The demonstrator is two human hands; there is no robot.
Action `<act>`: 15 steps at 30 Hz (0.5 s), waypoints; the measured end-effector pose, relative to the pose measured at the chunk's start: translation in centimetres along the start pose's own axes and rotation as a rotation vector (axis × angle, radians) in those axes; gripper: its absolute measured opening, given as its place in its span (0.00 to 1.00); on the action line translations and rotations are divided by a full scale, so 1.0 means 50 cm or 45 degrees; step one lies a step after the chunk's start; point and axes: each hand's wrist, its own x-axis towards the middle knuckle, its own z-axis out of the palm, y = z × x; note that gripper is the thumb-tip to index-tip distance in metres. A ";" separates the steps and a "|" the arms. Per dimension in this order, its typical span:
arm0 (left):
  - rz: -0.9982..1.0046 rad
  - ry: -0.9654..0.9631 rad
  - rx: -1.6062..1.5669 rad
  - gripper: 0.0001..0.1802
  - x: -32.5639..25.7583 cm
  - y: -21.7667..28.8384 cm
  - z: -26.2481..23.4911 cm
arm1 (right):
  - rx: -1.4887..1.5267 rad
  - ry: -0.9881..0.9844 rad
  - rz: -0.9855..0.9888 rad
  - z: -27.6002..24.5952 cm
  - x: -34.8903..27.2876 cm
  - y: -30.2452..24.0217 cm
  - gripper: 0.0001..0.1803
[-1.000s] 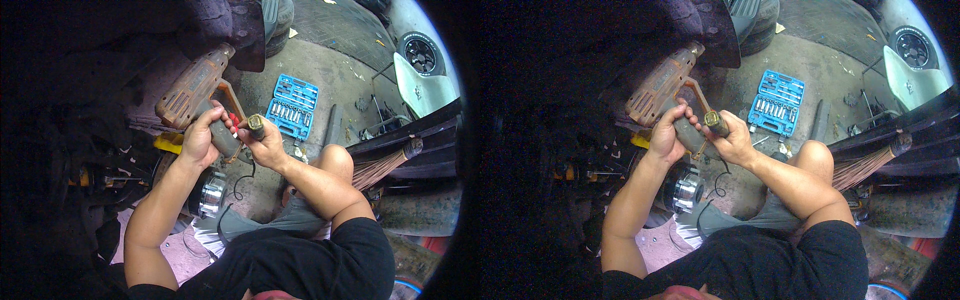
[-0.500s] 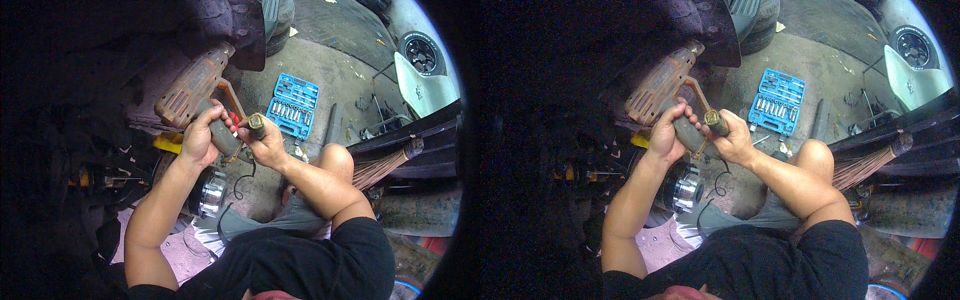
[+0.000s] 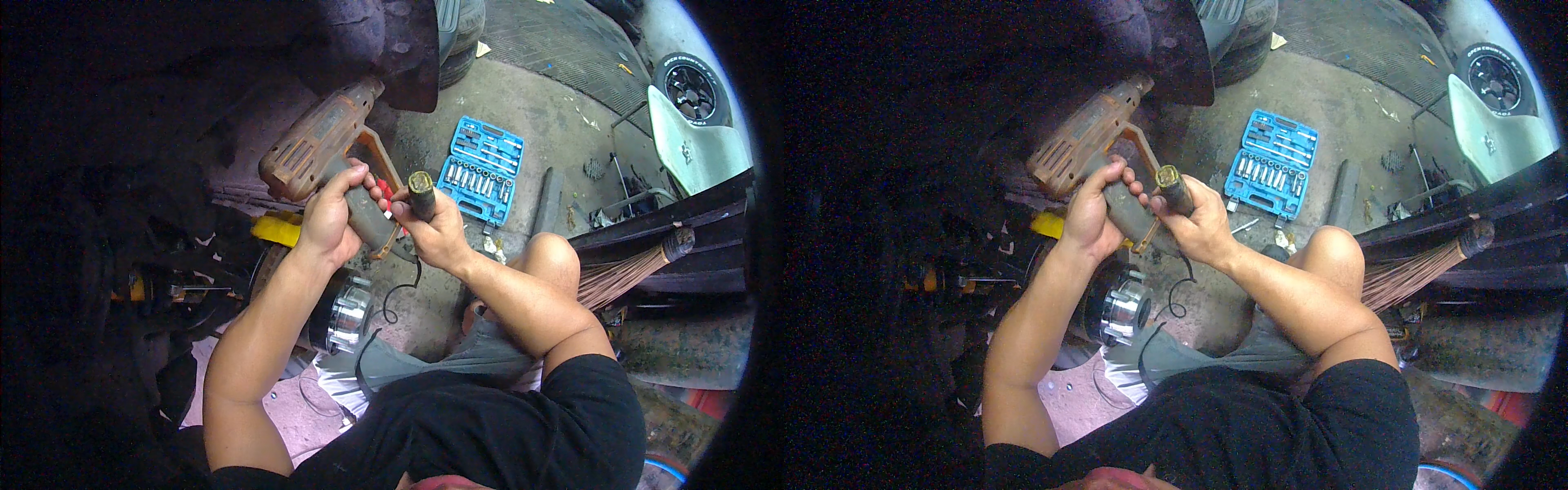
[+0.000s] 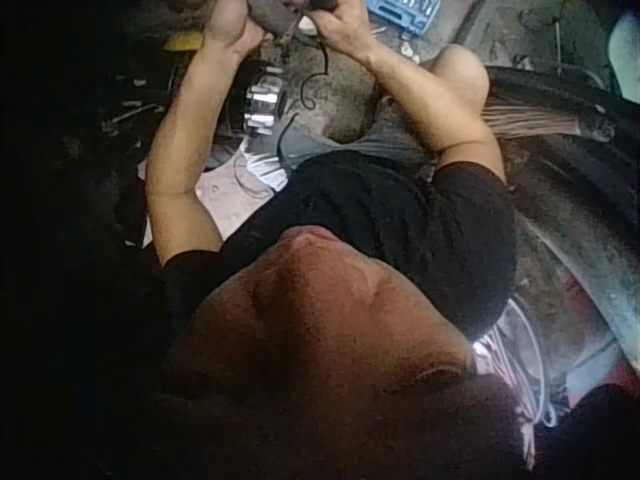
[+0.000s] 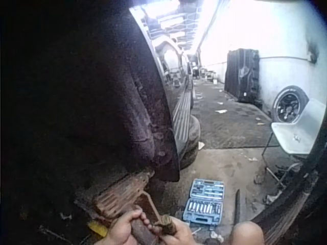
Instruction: The person uses a power tool to work on a bolt in the car's undercarriage, then sprays a liquid onto the area and wipes it with a cloth. The person is sitting on the floor during the task.
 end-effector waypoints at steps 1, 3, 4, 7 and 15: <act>-0.011 0.000 -0.008 0.08 0.001 0.000 0.000 | 0.007 -0.004 0.004 0.000 0.000 0.004 0.09; -0.015 0.014 -0.007 0.07 0.002 0.000 -0.002 | 0.017 0.005 0.032 0.002 -0.001 0.010 0.09; -0.016 0.021 -0.007 0.07 0.003 0.000 -0.003 | 0.022 0.010 0.046 0.002 -0.001 0.012 0.09; -0.007 0.000 -0.010 0.07 0.005 0.000 -0.005 | 0.076 0.016 0.050 0.005 0.001 0.014 0.09; -0.020 0.037 -0.006 0.07 0.006 0.000 -0.007 | 0.191 0.029 0.145 0.009 0.000 0.001 0.08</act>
